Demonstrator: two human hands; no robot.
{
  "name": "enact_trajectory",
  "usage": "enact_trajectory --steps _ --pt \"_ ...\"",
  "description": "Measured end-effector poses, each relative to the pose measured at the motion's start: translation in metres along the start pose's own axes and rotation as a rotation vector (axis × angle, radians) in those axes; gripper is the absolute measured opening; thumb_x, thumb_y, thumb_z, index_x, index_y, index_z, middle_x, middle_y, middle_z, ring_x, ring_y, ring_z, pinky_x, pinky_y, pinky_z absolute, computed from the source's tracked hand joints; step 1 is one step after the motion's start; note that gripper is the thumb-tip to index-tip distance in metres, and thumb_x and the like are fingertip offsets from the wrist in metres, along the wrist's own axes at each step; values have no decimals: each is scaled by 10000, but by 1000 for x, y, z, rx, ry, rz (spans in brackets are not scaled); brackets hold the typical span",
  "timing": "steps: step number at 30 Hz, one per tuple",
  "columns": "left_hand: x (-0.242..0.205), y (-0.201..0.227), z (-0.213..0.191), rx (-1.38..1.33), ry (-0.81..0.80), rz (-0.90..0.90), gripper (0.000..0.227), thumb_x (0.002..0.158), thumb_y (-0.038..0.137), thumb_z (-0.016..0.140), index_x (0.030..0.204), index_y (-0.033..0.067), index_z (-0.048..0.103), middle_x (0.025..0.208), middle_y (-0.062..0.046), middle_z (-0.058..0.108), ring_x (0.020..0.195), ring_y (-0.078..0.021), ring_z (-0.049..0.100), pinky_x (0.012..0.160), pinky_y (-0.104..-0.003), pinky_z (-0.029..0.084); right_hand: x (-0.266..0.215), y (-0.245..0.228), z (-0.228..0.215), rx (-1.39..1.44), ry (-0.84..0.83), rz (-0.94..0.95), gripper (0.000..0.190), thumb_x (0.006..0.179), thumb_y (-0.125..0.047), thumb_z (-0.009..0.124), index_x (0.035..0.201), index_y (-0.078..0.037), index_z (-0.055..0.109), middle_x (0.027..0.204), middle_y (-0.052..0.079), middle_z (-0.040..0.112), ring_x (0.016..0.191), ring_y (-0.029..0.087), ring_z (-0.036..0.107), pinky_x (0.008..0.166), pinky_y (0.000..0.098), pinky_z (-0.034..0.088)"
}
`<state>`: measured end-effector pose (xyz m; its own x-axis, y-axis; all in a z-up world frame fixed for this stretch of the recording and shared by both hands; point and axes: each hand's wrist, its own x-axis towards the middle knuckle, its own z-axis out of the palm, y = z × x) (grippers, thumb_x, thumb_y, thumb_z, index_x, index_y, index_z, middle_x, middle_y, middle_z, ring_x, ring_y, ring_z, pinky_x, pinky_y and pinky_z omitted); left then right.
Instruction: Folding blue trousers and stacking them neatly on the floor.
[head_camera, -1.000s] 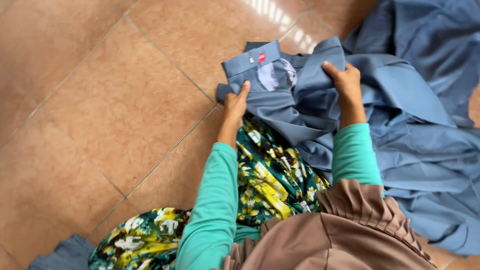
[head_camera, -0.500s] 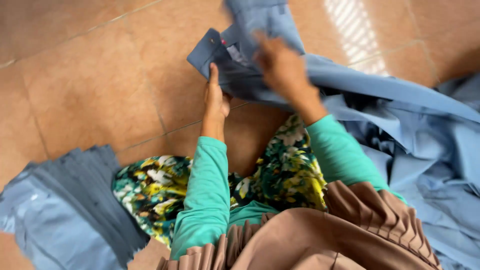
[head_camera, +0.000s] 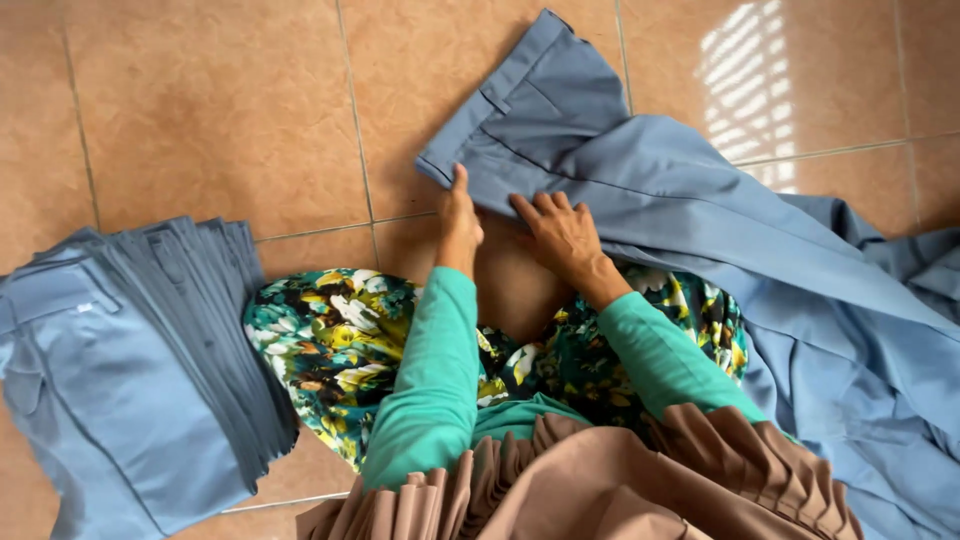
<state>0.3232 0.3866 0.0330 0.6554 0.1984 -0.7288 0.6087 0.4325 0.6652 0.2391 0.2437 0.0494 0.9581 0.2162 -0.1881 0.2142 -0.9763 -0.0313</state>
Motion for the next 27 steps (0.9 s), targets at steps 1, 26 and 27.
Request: enact_trajectory --steps 1,26,27 --pt "7 10 0 6 -9 -10 975 921 599 663 1536 -77 323 1585 -323 326 1511 -442 289 1214 -594 231 -5 10 3 -1 -7 13 685 905 -509 687 1510 -322 427 1184 7 555 1132 241 528 815 447 553" --pt "2 -7 -100 -382 320 -149 963 804 450 881 1534 51 395 1588 -253 325 1498 -420 310 1208 -584 282 -2 8 20 416 315 -5 279 936 -351 719 1194 -272 649 1044 -51 617 1043 167 611 869 351 532" --pt "11 -33 -94 -403 194 -272 988 802 434 907 1536 57 362 1565 -243 322 1480 -435 337 1162 -591 336 -5 6 15 377 190 -28 568 865 -492 751 1373 -291 597 1218 -15 614 1174 211 557 965 432 506"
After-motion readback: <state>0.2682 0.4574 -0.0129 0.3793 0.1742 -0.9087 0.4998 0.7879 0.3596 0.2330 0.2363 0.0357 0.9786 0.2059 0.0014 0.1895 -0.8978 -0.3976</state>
